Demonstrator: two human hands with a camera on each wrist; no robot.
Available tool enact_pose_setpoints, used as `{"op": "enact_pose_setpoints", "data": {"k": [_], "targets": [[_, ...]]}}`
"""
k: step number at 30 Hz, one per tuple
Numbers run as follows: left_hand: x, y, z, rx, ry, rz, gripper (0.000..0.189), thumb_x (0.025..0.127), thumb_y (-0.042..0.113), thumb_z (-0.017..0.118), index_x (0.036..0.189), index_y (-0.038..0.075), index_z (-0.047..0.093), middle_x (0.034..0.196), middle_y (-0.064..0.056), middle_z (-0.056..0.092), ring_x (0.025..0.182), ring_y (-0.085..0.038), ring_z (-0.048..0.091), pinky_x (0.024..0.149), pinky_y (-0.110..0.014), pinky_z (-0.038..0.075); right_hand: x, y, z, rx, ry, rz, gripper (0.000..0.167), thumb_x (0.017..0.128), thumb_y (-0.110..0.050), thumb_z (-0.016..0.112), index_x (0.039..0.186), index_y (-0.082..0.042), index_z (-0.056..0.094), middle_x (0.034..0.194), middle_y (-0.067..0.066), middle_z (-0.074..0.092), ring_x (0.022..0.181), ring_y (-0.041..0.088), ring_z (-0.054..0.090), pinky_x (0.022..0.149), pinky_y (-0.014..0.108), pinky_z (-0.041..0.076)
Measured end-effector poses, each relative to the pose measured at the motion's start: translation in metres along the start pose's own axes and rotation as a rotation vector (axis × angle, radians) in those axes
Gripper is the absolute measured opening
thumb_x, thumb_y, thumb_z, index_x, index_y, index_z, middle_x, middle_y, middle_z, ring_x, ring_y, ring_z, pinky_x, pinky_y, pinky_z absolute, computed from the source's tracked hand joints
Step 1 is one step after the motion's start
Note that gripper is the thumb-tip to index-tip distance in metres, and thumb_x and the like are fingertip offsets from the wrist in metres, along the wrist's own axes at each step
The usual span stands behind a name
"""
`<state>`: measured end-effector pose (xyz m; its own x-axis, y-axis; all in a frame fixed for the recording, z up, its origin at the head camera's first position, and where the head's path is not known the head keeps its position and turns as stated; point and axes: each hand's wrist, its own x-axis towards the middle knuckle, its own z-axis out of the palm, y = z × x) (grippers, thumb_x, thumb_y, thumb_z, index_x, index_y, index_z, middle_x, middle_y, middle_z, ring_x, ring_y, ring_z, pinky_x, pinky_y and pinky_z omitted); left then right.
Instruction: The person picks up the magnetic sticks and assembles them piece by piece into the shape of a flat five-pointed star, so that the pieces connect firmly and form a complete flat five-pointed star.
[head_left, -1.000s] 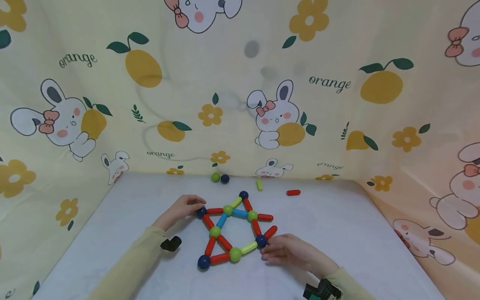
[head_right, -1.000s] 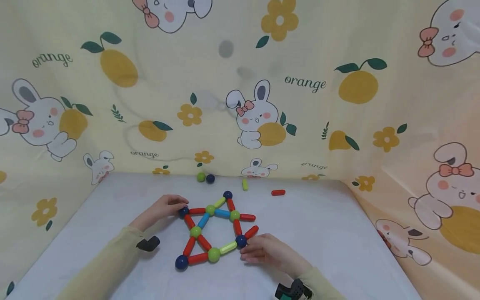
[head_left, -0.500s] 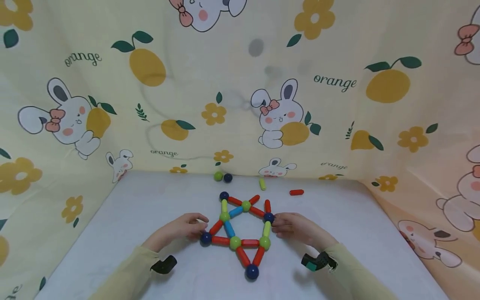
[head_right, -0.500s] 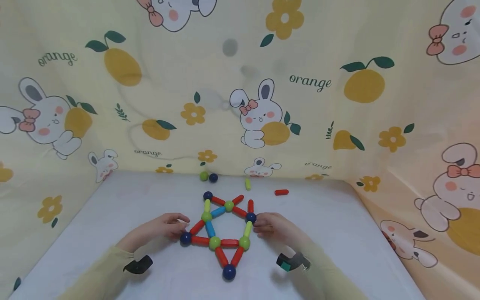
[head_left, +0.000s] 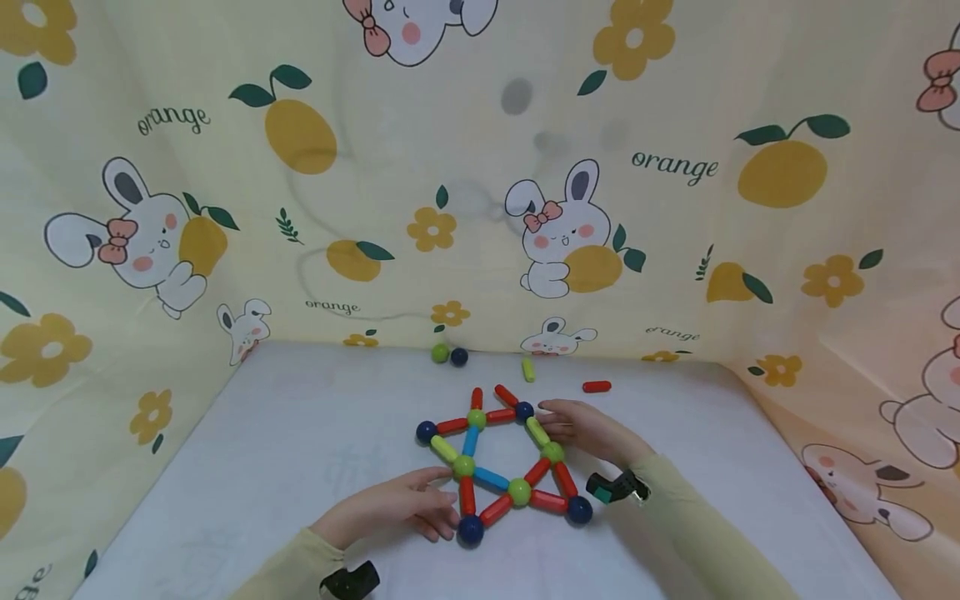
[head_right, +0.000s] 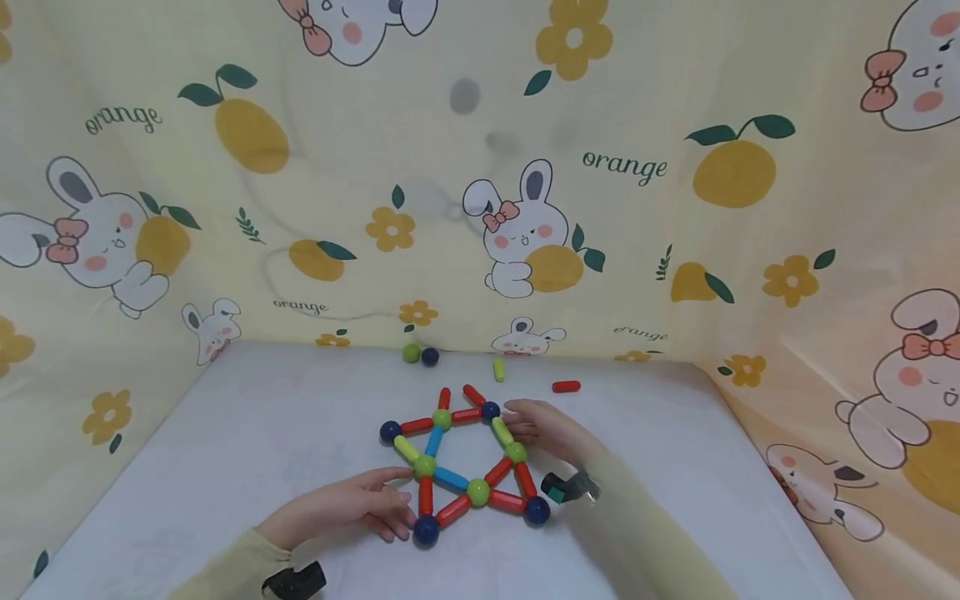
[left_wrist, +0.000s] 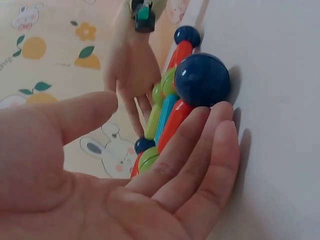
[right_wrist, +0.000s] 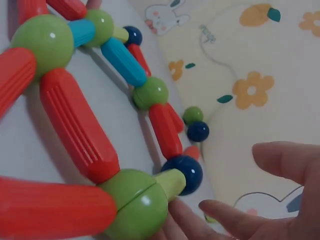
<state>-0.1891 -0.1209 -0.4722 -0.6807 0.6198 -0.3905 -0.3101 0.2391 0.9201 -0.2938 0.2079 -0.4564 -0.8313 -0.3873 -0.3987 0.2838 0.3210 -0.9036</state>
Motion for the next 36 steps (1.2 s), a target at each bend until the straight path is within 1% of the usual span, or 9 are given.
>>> {"op": "enact_pose_setpoints", "data": {"k": [3, 6, 12, 15, 17, 21, 25, 30, 36], "targets": [[0.001, 0.000, 0.005, -0.019, -0.020, 0.002, 0.075, 0.097, 0.033, 0.055, 0.147, -0.007, 0.017, 0.103, -0.013, 0.068, 0.091, -0.028, 0.067, 0.082, -0.035, 0.054, -0.008, 0.004, -0.004, -0.047, 0.031, -0.015, 0.049, 0.102, -0.029, 0.045, 0.141, 0.000, 0.040, 0.135, 0.020, 0.050, 0.117, 0.032, 0.055, 0.103, 0.050, 0.038], [0.001, 0.001, 0.004, -0.024, -0.030, 0.011, 0.071, 0.099, 0.033, 0.053, 0.146, -0.008, 0.020, 0.104, -0.014, 0.068, 0.092, -0.028, 0.066, 0.082, -0.036, 0.054, -0.017, 0.008, -0.006, -0.102, 0.054, -0.021, 0.045, 0.100, -0.026, 0.051, 0.136, 0.000, 0.047, 0.130, 0.015, 0.053, 0.109, 0.028, 0.059, 0.099, 0.048, 0.042], [0.001, 0.012, -0.019, 0.034, -0.007, 0.081, 0.048, 0.101, 0.031, 0.049, 0.135, -0.003, 0.046, 0.109, -0.018, 0.065, 0.094, -0.030, 0.065, 0.081, -0.037, 0.054, -0.032, 0.017, -0.009, -0.096, 0.028, -0.037, 0.044, 0.098, -0.026, 0.054, 0.132, 0.002, 0.051, 0.122, 0.012, 0.058, 0.105, 0.025, 0.059, 0.095, 0.042, 0.047], [0.006, 0.025, -0.036, 0.081, 0.060, 0.138, 0.047, 0.099, 0.030, 0.052, 0.133, -0.002, 0.048, 0.113, -0.020, 0.064, 0.099, -0.032, 0.064, 0.085, -0.039, 0.053, -0.035, 0.021, -0.009, -0.114, 0.020, -0.056, 0.045, 0.098, -0.026, 0.054, 0.133, 0.004, 0.049, 0.119, 0.012, 0.060, 0.103, 0.025, 0.060, 0.093, 0.040, 0.048], [0.014, 0.035, -0.049, 0.103, 0.127, 0.174, 0.047, 0.098, 0.030, 0.054, 0.134, 0.000, 0.047, 0.116, -0.020, 0.062, 0.102, -0.032, 0.062, 0.088, -0.040, 0.051, -0.034, 0.023, -0.008, -0.161, 0.041, -0.071, 0.045, 0.097, -0.025, 0.056, 0.131, 0.003, 0.050, 0.116, 0.012, 0.061, 0.100, 0.024, 0.060, 0.090, 0.039, 0.050], [0.037, 0.051, -0.075, 0.158, 0.314, 0.231, 0.046, 0.095, 0.029, 0.061, 0.133, 0.005, 0.050, 0.122, -0.020, 0.059, 0.108, -0.032, 0.059, 0.092, -0.043, 0.049, -0.031, 0.023, 0.001, -0.282, 0.118, -0.101, 0.040, 0.093, -0.022, 0.063, 0.125, 0.000, 0.056, 0.111, 0.010, 0.063, 0.094, 0.022, 0.059, 0.082, 0.037, 0.053], [0.061, 0.060, -0.098, 0.267, 0.463, 0.284, 0.056, 0.089, 0.030, 0.069, 0.136, 0.009, 0.047, 0.132, -0.017, 0.052, 0.118, -0.032, 0.053, 0.096, -0.046, 0.045, -0.028, 0.024, 0.010, -0.351, 0.184, -0.114, 0.036, 0.090, -0.020, 0.067, 0.121, -0.004, 0.060, 0.112, 0.009, 0.062, 0.096, 0.022, 0.058, 0.079, 0.036, 0.054], [0.084, 0.059, -0.118, 0.377, 0.516, 0.294, 0.068, 0.085, 0.024, 0.074, 0.143, 0.011, 0.039, 0.146, -0.012, 0.039, 0.131, -0.035, 0.038, 0.101, -0.050, 0.039, -0.024, 0.025, 0.016, -0.380, 0.205, -0.115, 0.035, 0.089, -0.019, 0.068, 0.122, -0.009, 0.061, 0.113, 0.008, 0.061, 0.102, 0.025, 0.057, 0.083, 0.039, 0.053], [0.110, 0.052, -0.131, 0.460, 0.534, 0.232, 0.073, 0.086, 0.016, 0.072, 0.147, 0.014, 0.034, 0.152, -0.011, 0.028, 0.135, -0.038, 0.030, 0.103, -0.054, 0.036, -0.019, 0.024, 0.018, -0.418, 0.215, -0.123, 0.034, 0.089, -0.017, 0.068, 0.122, -0.011, 0.061, 0.109, 0.005, 0.062, 0.099, 0.023, 0.057, 0.085, 0.040, 0.052]]}}
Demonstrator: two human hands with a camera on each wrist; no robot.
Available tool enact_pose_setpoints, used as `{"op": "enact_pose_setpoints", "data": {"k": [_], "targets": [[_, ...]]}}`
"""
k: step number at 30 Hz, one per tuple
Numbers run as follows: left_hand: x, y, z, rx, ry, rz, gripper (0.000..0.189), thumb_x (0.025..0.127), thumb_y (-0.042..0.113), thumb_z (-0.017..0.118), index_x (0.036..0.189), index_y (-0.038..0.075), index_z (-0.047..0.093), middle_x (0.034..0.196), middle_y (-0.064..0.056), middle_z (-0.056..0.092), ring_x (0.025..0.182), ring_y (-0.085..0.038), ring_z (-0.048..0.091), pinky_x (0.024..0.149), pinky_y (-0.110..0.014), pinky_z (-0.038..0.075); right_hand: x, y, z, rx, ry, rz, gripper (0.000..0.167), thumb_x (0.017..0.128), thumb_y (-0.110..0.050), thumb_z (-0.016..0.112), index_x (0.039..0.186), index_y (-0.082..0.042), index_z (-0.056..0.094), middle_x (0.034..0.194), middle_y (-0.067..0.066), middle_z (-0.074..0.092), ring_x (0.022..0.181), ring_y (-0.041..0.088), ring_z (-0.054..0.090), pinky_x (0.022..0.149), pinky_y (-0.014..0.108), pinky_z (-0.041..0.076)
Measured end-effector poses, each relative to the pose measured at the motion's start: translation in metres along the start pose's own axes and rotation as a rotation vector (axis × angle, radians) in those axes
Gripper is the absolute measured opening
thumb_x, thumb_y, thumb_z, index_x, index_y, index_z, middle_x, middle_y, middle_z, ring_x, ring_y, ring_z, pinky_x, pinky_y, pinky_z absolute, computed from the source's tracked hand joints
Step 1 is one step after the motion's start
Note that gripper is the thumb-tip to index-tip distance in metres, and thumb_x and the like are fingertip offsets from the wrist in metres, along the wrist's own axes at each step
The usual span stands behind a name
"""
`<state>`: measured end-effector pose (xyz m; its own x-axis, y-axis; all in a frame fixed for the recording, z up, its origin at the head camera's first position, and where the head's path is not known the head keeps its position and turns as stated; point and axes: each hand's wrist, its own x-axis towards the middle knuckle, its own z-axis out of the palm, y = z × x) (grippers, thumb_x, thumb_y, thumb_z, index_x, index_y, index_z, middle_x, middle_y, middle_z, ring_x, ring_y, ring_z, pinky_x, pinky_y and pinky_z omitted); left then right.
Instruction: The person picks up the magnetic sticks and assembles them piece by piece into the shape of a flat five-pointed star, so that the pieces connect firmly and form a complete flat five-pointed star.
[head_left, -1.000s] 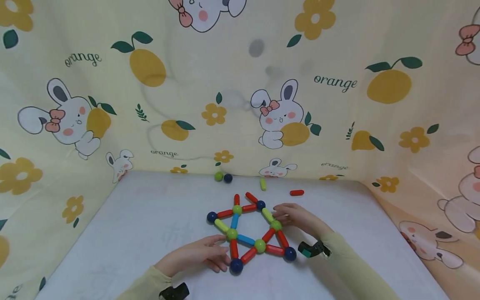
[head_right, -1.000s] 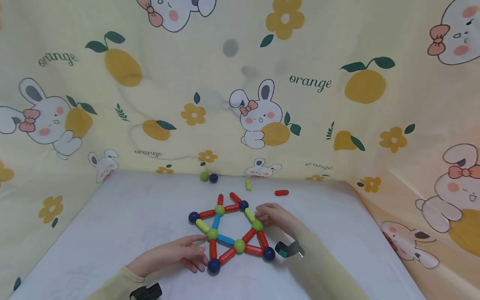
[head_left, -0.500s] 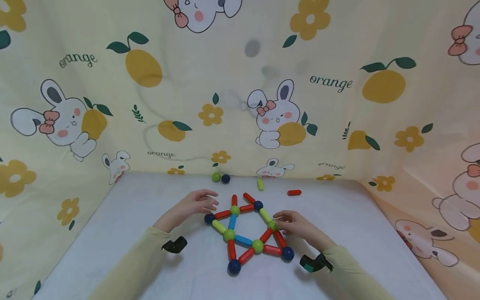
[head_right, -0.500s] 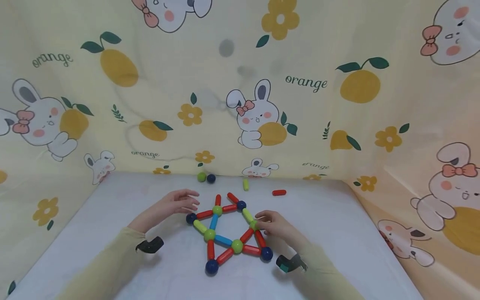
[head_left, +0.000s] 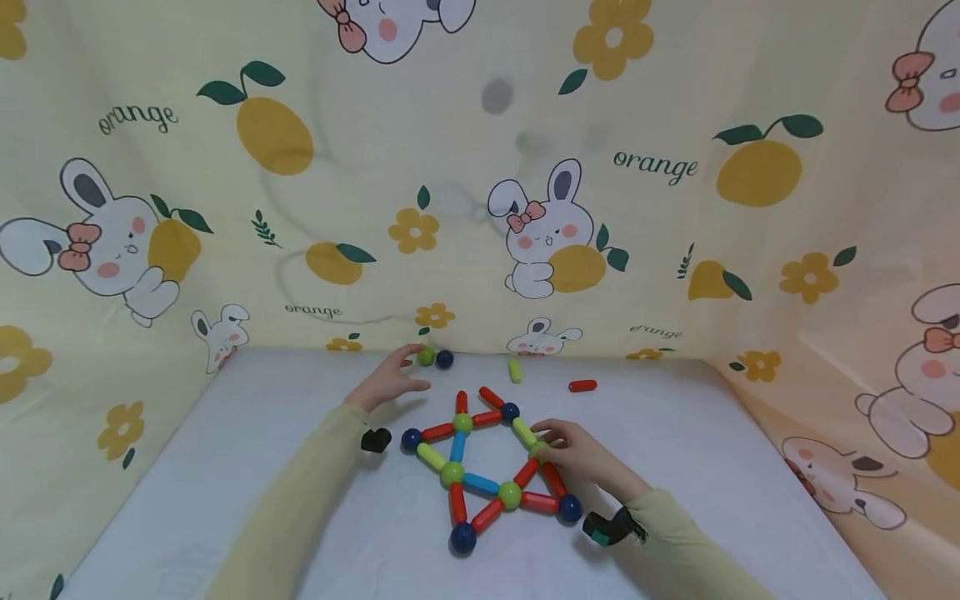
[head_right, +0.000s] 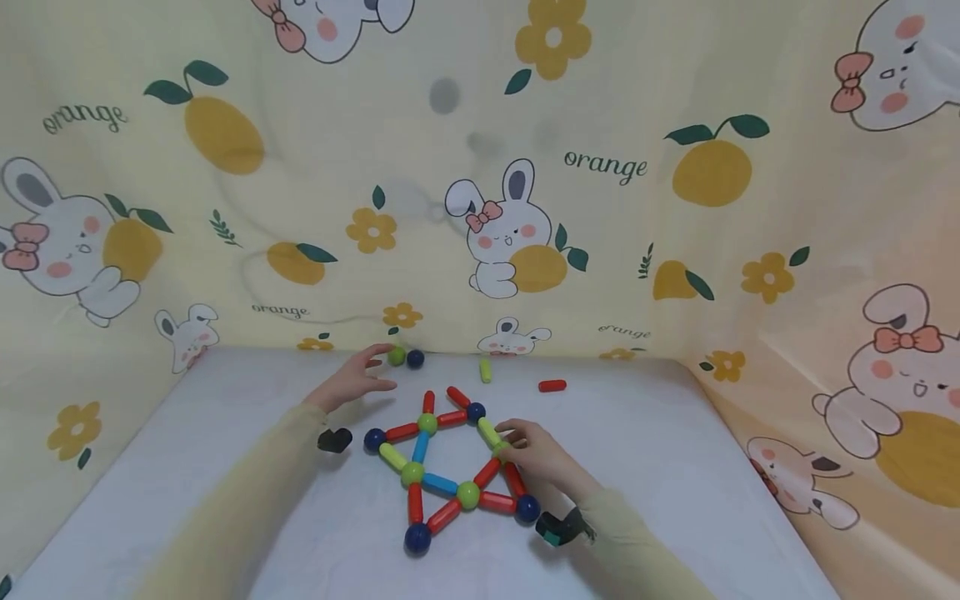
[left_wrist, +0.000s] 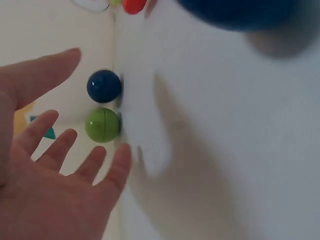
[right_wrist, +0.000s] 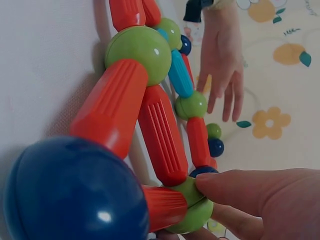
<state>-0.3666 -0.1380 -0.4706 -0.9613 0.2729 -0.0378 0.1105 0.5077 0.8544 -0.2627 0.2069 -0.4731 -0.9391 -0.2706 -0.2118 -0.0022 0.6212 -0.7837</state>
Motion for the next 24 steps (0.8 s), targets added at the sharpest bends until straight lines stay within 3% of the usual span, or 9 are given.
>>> {"op": "enact_pose_setpoints", "data": {"k": [4, 10, 18, 24], "targets": [[0.010, -0.002, 0.003, 0.013, -0.013, -0.036, 0.074, 0.087, 0.014, 0.070, 0.150, 0.017, 0.030, 0.155, -0.011, 0.021, 0.135, -0.040, 0.029, 0.104, -0.056, 0.033, 0.002, -0.001, 0.001, 0.015, -0.031, -0.011, 0.036, 0.090, -0.018, 0.067, 0.124, -0.010, 0.060, 0.111, 0.007, 0.062, 0.100, 0.024, 0.057, 0.085, 0.039, 0.052], [0.016, 0.002, 0.001, 0.030, -0.028, -0.002, 0.068, 0.089, 0.002, 0.061, 0.149, 0.011, 0.030, 0.155, -0.015, 0.021, 0.134, -0.044, 0.029, 0.106, -0.056, 0.030, 0.003, -0.002, 0.003, 0.035, -0.075, -0.022, 0.037, 0.090, -0.018, 0.067, 0.125, -0.010, 0.060, 0.111, 0.007, 0.062, 0.098, 0.023, 0.057, 0.083, 0.037, 0.053], [0.024, 0.001, 0.006, 0.124, -0.035, -0.020, 0.052, 0.091, 0.010, 0.064, 0.140, 0.006, 0.046, 0.141, -0.019, 0.039, 0.127, -0.039, 0.037, 0.103, -0.054, 0.035, 0.003, -0.004, 0.003, 0.020, -0.092, -0.041, 0.036, 0.091, -0.017, 0.066, 0.125, -0.011, 0.060, 0.110, 0.007, 0.062, 0.097, 0.022, 0.057, 0.084, 0.039, 0.052], [0.025, -0.001, 0.010, 0.116, -0.013, -0.042, 0.040, 0.088, 0.009, 0.069, 0.127, 0.007, 0.059, 0.124, -0.013, 0.055, 0.111, -0.031, 0.050, 0.094, -0.045, 0.044, 0.005, -0.004, 0.005, 0.023, -0.107, -0.043, 0.036, 0.090, -0.017, 0.067, 0.125, -0.012, 0.060, 0.110, 0.005, 0.062, 0.095, 0.021, 0.057, 0.084, 0.039, 0.052]]}}
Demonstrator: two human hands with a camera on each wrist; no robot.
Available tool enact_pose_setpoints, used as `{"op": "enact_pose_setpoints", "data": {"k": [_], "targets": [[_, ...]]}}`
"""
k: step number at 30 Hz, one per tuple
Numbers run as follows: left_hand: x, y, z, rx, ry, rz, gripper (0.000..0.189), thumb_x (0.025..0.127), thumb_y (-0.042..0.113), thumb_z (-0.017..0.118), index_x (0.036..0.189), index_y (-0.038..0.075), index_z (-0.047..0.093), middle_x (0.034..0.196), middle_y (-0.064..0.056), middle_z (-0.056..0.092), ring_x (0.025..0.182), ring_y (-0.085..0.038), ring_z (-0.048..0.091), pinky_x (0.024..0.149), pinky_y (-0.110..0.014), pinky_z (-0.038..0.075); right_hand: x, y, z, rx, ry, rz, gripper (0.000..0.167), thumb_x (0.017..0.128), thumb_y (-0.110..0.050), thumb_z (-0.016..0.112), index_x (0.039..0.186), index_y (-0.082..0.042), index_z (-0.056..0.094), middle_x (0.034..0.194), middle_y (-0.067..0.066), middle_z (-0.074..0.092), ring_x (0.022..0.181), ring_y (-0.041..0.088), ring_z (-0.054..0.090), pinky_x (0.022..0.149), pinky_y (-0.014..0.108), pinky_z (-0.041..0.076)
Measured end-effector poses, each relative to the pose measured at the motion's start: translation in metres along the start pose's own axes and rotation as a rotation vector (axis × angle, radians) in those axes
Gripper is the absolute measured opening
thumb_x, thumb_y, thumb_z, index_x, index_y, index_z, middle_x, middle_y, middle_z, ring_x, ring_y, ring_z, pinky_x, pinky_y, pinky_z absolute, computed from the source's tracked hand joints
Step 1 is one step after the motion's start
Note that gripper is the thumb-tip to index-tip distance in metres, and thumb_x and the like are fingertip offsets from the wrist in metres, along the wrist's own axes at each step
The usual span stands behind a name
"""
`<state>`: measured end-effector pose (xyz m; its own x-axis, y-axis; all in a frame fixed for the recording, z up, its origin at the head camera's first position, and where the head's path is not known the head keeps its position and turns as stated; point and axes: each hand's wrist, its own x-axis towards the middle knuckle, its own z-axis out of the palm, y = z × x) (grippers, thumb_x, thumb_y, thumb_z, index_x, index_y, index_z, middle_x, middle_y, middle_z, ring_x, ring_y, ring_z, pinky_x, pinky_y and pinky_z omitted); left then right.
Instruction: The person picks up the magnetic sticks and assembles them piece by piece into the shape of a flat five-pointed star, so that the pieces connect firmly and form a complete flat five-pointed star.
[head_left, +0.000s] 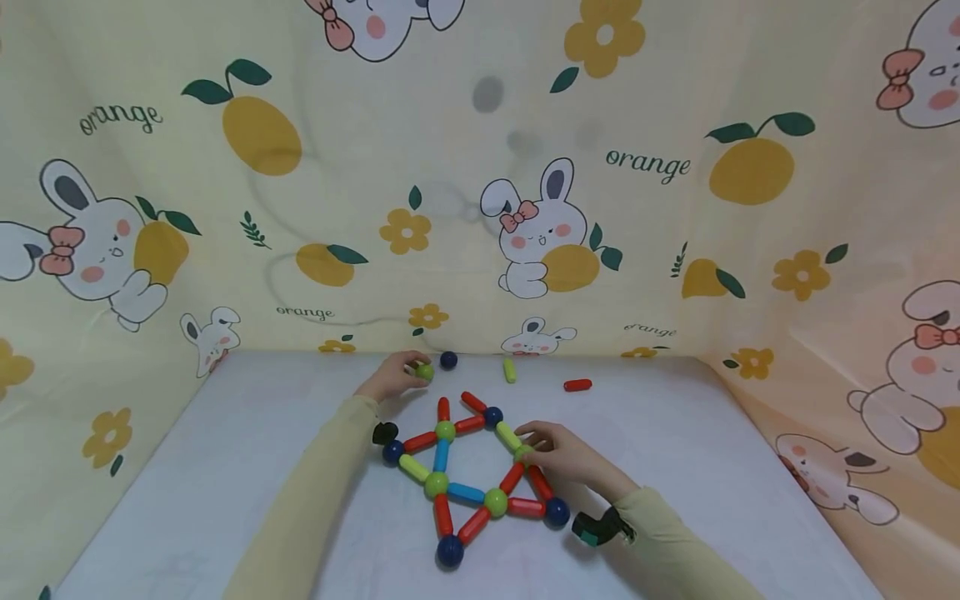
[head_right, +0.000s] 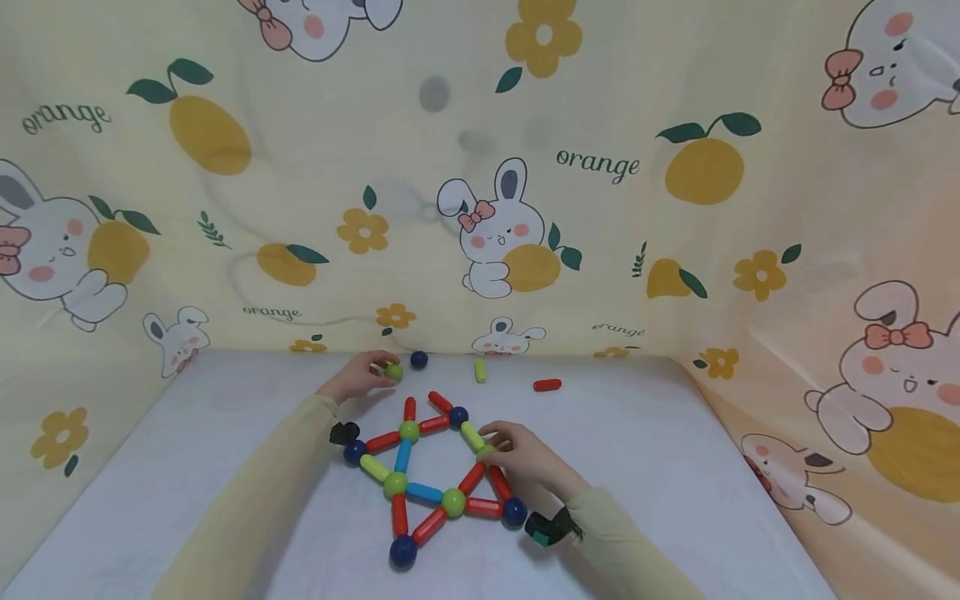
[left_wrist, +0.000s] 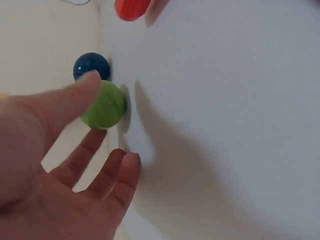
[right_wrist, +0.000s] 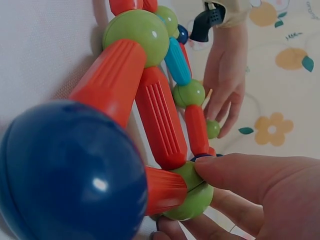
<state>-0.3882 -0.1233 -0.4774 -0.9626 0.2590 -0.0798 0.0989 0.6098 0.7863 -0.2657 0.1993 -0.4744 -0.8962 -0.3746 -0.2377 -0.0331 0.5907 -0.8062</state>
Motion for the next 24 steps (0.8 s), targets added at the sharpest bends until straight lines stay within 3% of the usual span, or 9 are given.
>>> {"op": "enact_pose_setpoints", "data": {"k": [4, 9, 15, 19, 24], "targets": [[-0.002, 0.002, 0.003, 0.025, 0.024, -0.026, 0.034, 0.085, 0.006, 0.070, 0.119, 0.008, 0.063, 0.116, -0.010, 0.058, 0.105, -0.028, 0.051, 0.090, -0.041, 0.046, 0.000, 0.000, 0.001, -0.004, 0.008, 0.004, 0.035, 0.090, -0.017, 0.067, 0.124, -0.013, 0.060, 0.109, 0.005, 0.062, 0.095, 0.021, 0.057, 0.084, 0.038, 0.052], [-0.005, 0.009, 0.009, 0.011, 0.016, -0.051, 0.031, 0.089, 0.014, 0.068, 0.118, 0.007, 0.062, 0.111, -0.010, 0.059, 0.098, -0.025, 0.054, 0.080, -0.035, 0.051, 0.000, 0.000, 0.002, -0.016, 0.005, 0.004, 0.036, 0.090, -0.017, 0.067, 0.125, -0.013, 0.060, 0.109, 0.005, 0.062, 0.094, 0.020, 0.057, 0.084, 0.038, 0.052], [-0.004, 0.021, 0.018, -0.106, -0.070, -0.031, 0.031, 0.092, 0.013, 0.064, 0.121, 0.004, 0.060, 0.108, -0.011, 0.061, 0.086, -0.020, 0.062, 0.073, -0.030, 0.055, -0.001, 0.002, 0.002, -0.032, -0.002, -0.021, 0.037, 0.090, -0.018, 0.067, 0.125, -0.012, 0.059, 0.110, 0.005, 0.062, 0.095, 0.020, 0.057, 0.084, 0.039, 0.052], [-0.010, 0.029, 0.020, -0.166, -0.141, -0.077, 0.031, 0.093, 0.013, 0.063, 0.122, 0.002, 0.059, 0.108, -0.013, 0.062, 0.083, -0.022, 0.065, 0.077, -0.035, 0.056, -0.001, 0.002, 0.002, -0.031, -0.003, -0.032, 0.036, 0.090, -0.018, 0.067, 0.125, -0.012, 0.059, 0.110, 0.005, 0.062, 0.096, 0.020, 0.058, 0.084, 0.039, 0.052], [-0.012, 0.030, 0.022, -0.195, -0.175, -0.116, 0.032, 0.093, 0.015, 0.063, 0.123, 0.002, 0.059, 0.110, -0.013, 0.062, 0.085, -0.023, 0.065, 0.079, -0.035, 0.055, -0.002, 0.002, 0.002, -0.038, 0.001, -0.031, 0.037, 0.091, -0.018, 0.067, 0.126, -0.012, 0.059, 0.112, 0.005, 0.062, 0.097, 0.021, 0.057, 0.085, 0.040, 0.051]]}}
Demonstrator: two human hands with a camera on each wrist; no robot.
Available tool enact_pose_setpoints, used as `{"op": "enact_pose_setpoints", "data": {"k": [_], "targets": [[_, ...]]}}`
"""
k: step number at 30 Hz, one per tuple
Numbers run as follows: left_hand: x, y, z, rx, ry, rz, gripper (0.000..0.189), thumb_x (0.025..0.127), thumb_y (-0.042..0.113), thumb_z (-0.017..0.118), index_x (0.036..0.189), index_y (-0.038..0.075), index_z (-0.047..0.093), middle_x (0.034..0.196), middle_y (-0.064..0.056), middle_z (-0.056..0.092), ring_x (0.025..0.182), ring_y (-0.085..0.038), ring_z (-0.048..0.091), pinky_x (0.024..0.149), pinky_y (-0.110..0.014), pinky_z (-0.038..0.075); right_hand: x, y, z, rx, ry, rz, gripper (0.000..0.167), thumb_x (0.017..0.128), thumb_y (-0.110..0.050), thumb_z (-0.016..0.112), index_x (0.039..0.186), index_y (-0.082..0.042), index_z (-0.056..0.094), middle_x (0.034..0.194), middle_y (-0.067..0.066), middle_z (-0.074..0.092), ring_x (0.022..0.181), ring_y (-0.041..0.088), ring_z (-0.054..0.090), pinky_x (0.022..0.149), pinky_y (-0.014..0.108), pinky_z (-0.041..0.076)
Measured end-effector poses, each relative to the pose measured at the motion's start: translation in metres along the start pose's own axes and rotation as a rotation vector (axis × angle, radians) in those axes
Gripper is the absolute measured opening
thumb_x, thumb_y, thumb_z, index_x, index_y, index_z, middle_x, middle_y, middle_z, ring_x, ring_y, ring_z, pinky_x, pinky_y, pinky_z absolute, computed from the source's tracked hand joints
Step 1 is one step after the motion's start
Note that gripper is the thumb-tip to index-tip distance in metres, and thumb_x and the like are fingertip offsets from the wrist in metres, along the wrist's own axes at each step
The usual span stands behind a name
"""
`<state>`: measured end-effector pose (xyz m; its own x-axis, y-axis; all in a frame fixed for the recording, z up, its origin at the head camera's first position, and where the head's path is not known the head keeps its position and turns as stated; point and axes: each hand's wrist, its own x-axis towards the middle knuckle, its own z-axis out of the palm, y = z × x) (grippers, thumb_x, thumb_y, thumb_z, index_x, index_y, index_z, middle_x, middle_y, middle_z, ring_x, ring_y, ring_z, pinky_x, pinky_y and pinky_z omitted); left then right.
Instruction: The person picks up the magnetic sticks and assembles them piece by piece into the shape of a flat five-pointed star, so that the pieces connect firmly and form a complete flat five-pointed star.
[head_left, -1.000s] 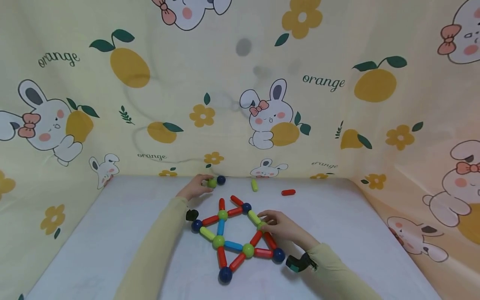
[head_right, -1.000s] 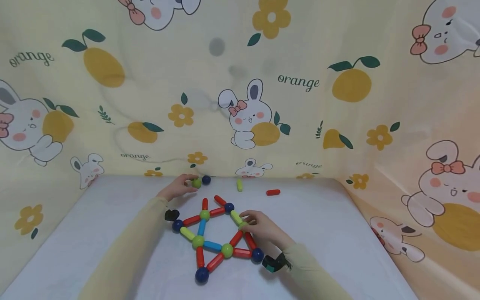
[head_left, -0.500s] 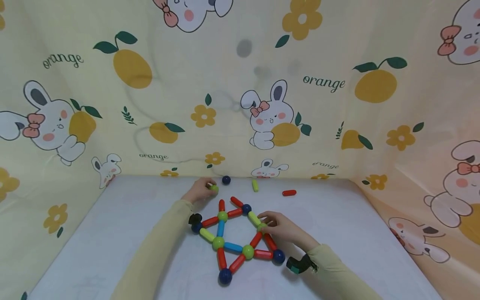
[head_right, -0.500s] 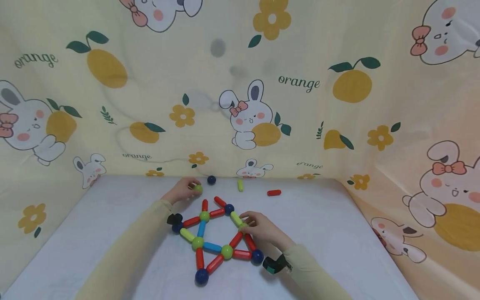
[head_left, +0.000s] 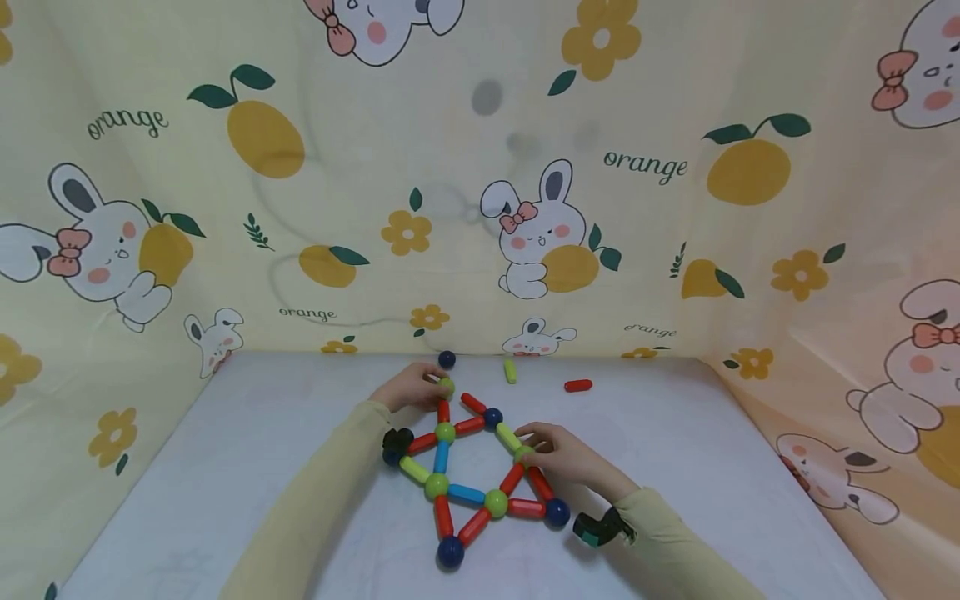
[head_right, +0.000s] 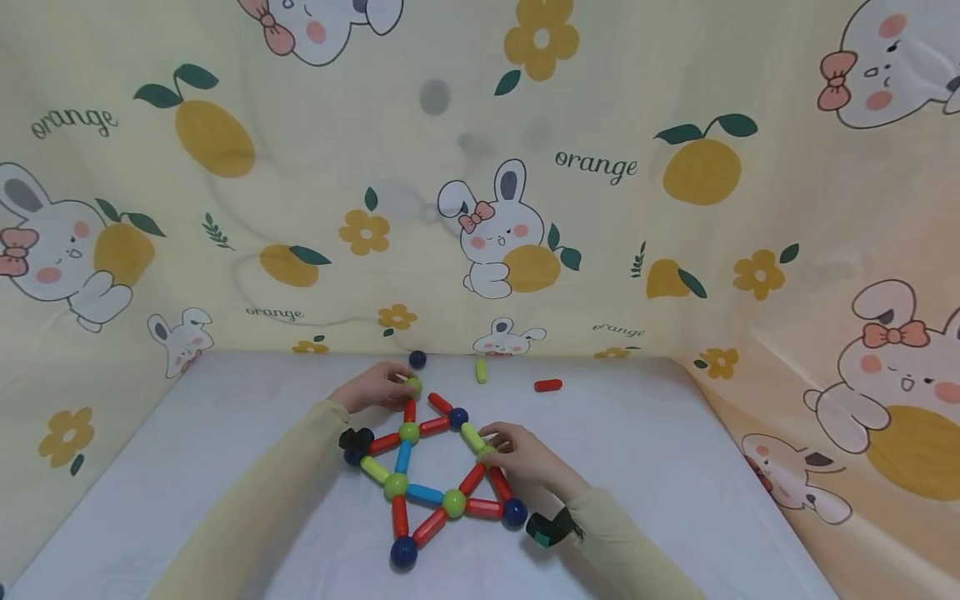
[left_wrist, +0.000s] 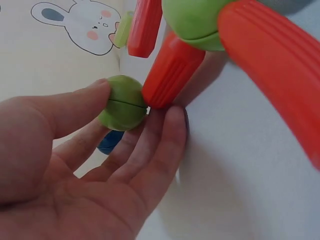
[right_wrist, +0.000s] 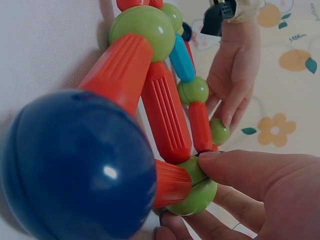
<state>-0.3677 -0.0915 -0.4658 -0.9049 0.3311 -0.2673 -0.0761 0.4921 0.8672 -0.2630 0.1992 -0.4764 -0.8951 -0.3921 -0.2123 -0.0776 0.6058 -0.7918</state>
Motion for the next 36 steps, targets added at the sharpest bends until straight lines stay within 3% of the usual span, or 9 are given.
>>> {"op": "enact_pose_setpoints", "data": {"k": [11, 23, 30, 36], "targets": [[-0.002, -0.002, -0.004, -0.114, -0.039, -0.047, 0.030, 0.096, 0.010, 0.058, 0.123, -0.003, 0.058, 0.105, -0.014, 0.064, 0.089, -0.022, 0.063, 0.085, -0.037, 0.053, 0.001, 0.001, 0.000, 0.009, -0.012, -0.008, 0.037, 0.090, -0.018, 0.067, 0.125, -0.012, 0.059, 0.112, 0.006, 0.062, 0.096, 0.021, 0.057, 0.084, 0.040, 0.052], [-0.004, -0.003, -0.007, -0.184, -0.058, -0.064, 0.031, 0.095, 0.006, 0.058, 0.124, -0.004, 0.056, 0.104, -0.016, 0.064, 0.083, -0.022, 0.063, 0.081, -0.035, 0.055, 0.004, -0.003, -0.007, -0.012, -0.038, 0.002, 0.035, 0.091, -0.019, 0.065, 0.124, -0.010, 0.060, 0.110, 0.005, 0.062, 0.099, 0.021, 0.057, 0.086, 0.042, 0.051], [-0.007, -0.004, -0.005, -0.213, -0.035, -0.086, 0.032, 0.095, 0.007, 0.059, 0.125, -0.004, 0.054, 0.105, -0.017, 0.063, 0.085, -0.023, 0.063, 0.081, -0.036, 0.055, 0.033, -0.014, -0.028, 0.002, -0.016, 0.035, 0.033, 0.094, -0.019, 0.059, 0.123, -0.003, 0.059, 0.108, 0.007, 0.063, 0.095, 0.024, 0.060, 0.086, 0.039, 0.051], [-0.007, -0.004, -0.003, -0.203, -0.023, -0.085, 0.031, 0.094, 0.010, 0.061, 0.122, -0.002, 0.056, 0.106, -0.016, 0.063, 0.086, -0.024, 0.064, 0.082, -0.036, 0.054, 0.063, -0.029, -0.036, 0.022, -0.054, 0.020, 0.035, 0.095, -0.016, 0.057, 0.125, 0.001, 0.057, 0.107, 0.011, 0.064, 0.097, 0.030, 0.059, 0.086, 0.037, 0.052]]}}
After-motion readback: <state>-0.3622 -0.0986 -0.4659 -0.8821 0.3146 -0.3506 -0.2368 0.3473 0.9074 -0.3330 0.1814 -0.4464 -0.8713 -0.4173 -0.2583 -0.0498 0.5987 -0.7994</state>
